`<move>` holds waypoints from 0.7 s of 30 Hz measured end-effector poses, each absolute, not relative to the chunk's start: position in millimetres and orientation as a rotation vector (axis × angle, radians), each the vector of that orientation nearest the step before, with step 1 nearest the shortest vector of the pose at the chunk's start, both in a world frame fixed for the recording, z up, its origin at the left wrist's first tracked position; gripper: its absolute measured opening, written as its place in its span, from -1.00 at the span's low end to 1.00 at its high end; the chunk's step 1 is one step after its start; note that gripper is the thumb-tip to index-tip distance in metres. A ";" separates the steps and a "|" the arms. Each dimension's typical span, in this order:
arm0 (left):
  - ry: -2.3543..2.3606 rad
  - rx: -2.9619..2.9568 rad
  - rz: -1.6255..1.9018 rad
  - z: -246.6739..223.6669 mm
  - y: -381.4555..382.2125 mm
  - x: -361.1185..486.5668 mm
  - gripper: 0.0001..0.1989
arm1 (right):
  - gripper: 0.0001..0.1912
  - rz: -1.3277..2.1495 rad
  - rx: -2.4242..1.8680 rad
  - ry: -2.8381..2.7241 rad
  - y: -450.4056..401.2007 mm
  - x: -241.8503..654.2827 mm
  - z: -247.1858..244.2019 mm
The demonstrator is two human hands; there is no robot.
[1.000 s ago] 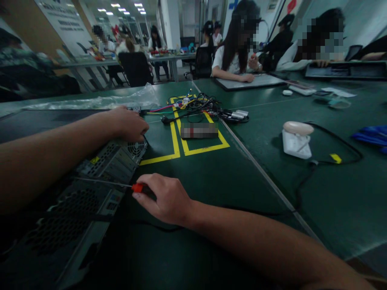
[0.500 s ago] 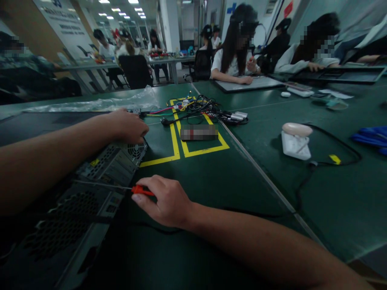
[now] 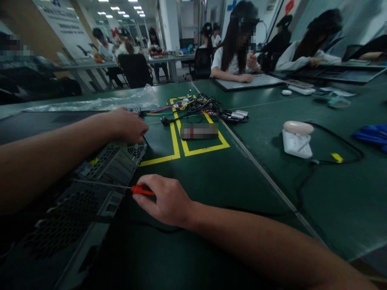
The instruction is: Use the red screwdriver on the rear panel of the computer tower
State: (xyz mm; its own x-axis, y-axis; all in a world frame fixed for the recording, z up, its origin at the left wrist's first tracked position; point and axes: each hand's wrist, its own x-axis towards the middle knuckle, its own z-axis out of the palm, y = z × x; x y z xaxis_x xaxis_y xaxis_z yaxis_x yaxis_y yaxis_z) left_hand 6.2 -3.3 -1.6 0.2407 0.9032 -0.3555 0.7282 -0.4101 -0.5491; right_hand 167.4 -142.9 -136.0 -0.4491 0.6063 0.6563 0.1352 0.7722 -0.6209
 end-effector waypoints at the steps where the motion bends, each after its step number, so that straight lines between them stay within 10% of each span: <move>1: -1.531 -2.250 0.924 -1.4 -3.7 6.3 -0.62 | -0.83 0.609 -0.556 -1.993 -142.9 167.3 -135.8; 21: -1.493 -2.226 0.967 -1.2 -2.5 6.4 -0.59 | -0.81 0.598 -0.563 -2.020 -142.3 168.9 -134.0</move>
